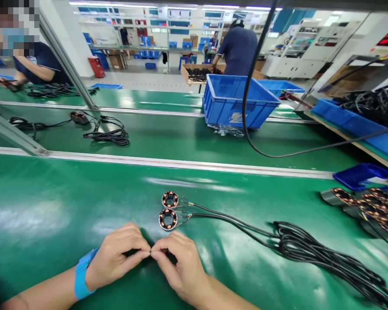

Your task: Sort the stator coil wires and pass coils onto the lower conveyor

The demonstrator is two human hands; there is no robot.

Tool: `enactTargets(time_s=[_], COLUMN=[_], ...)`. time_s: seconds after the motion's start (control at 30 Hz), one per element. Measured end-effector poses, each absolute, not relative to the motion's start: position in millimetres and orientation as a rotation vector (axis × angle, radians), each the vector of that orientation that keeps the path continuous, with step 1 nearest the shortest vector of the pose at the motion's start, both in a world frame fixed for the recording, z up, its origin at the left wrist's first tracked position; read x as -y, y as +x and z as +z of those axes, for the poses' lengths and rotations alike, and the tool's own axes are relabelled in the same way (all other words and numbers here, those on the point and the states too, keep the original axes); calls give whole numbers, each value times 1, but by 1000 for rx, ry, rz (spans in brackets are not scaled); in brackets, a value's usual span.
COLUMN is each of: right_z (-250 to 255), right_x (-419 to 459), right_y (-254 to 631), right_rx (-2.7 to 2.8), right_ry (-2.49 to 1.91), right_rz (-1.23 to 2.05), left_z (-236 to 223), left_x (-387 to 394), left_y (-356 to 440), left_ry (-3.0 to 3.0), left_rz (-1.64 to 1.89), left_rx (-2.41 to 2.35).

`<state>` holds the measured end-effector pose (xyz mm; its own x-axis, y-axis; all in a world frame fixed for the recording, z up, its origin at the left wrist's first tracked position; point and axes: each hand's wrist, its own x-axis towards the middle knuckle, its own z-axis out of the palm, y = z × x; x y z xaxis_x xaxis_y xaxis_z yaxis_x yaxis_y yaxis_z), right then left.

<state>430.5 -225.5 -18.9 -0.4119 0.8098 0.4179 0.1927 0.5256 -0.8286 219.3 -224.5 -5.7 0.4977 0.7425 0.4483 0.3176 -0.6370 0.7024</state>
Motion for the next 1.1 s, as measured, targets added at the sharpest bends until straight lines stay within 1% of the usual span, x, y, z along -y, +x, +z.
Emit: enactTargets(time_s=[0.1,0.17,0.2,0.27,0.33,0.4,0.5,0.6,0.73,0.8,0.9,1.0,1.1], right_z=[-27,-31,-33,-34,-33,-31,-28,-26,-29,-30,-24,-3,23], right_x=[222,222,222,223,225,227,228,229,227,227,227,215,177], right_y=[431,430,430,429,429,429,431,432,431,432,439,447,441], right_rx=[1877,1867,1873,1913,1963,2004,2040,2052,2070,2089,2110,2089,2173], right_ry=[-847,-825,-809,-775,-745,-725,-719,-713,-704,-687,-655,-727,-790], right_rz=[919,928,926,893,832,777,747,749,723,670,567,500,472], left_z=[-7,-4,-2,2,3,2,-3,-2,10,12,2,-16,-26], left_x=[211,194,184,164,149,141,138,140,145,151,166,181,189], left_y=[205,180,163,126,92,67,51,48,68,94,142,178,185], left_ry=[2306,2426,2455,2353,2230,2110,1964,1898,2008,2175,2434,2534,2567], left_rz=[982,873,777,709,581,411,184,56,31,40,14,38,83], left_rx=[-1013,-1342,-1594,-1968,-2222,-2395,-2525,-2575,-2576,-2434,-2032,-1830,-1737])
